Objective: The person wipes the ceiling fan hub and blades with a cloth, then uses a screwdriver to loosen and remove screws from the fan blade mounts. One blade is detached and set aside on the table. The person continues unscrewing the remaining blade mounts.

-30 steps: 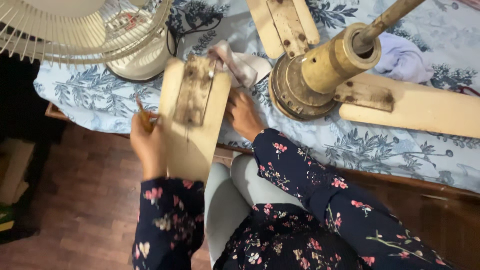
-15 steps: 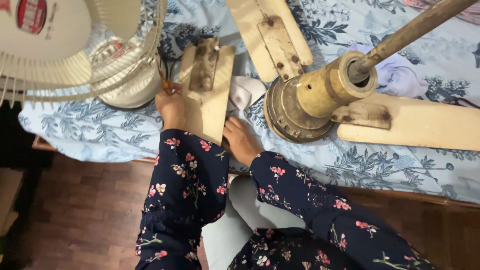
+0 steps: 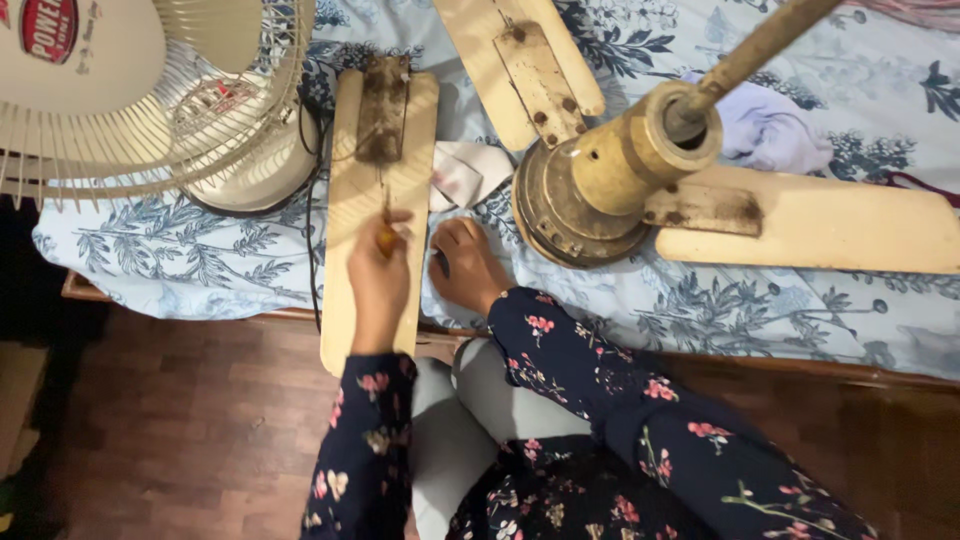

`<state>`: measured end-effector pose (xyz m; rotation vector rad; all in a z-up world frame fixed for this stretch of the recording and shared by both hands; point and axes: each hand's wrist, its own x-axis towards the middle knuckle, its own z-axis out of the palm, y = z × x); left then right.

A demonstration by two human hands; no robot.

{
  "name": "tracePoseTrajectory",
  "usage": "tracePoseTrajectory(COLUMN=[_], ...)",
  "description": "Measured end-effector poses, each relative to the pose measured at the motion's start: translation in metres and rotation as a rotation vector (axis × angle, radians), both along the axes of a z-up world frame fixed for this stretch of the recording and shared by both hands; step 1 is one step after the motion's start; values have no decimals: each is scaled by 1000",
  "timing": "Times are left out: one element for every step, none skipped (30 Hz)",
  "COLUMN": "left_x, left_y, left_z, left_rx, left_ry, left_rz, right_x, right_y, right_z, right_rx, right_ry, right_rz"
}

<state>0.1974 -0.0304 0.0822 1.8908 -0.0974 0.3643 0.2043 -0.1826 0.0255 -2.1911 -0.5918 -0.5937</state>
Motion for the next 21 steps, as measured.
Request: tracePoseTrajectory(left_x=[-19,-35,-50,-65,-76,-86,-97,-106,-116,-121,-129,-136,-138,-139,-139,-139,-137,-135,-132,-130,-128], left_y=[-9,-17,-23,-28,-32,-36,-38,-38,-39,-41,-42,-43,-46,-50,-54,-58,-63,-67,-70,-73,-74], left_z=[6,10,13,14,15,14,11,8,3,-2,-7,-10,-12,-13,-14,-14,-13,-12,-11,-9,-8], left_rx=[-75,-85,-94,-104,-115,-127,-139,-167,-198,-229,-212,-195,-179,-180,-182,-183,-189,-194,-198,-196,-193], left_ry=[66,158,248,338,372,405,440,469,502,535,548,560,564,543,522,501,484,466,448,425,402], left_rz=[-66,-66,-68,-70,-77,-84,-87,-103,-121,-139,-140,-141,-141,-164,-186,-208,-208,-209,-208,-205,-200], right_x=[-3,-7,-12,-20,-27,-38,-50,-60,-72,-78,-81,-82,-77,-71,-61,-50,-37,-20,-3,12,24], right_y=[-1,-3,-6,-10,-17,-27,-38,-51,-70,-93,-116,-134,-156,-181,-199,-214,-227,-232,-234,-233,-229], right_z=[3,7,12,18,26,34,43,52,62,73,86,98,114,133,151,167,184,197,208,216,220], right_rx=[39,38,36,33,79,125,172,201,227,224,226,455,634,299,541,559,575,597,620,716,810], right_ry=[-3,-9,-17,-25,-17,-10,-1,-18,-31,-120,-202,-160,-111,-338,-255,-249,-243,-234,-226,-125,-20], right_rz=[18,2,-15,-33,-29,-24,-16,-22,-28,-87,-144,-184,-181,-372,-248,-193,-134,-91,-48,29,108])
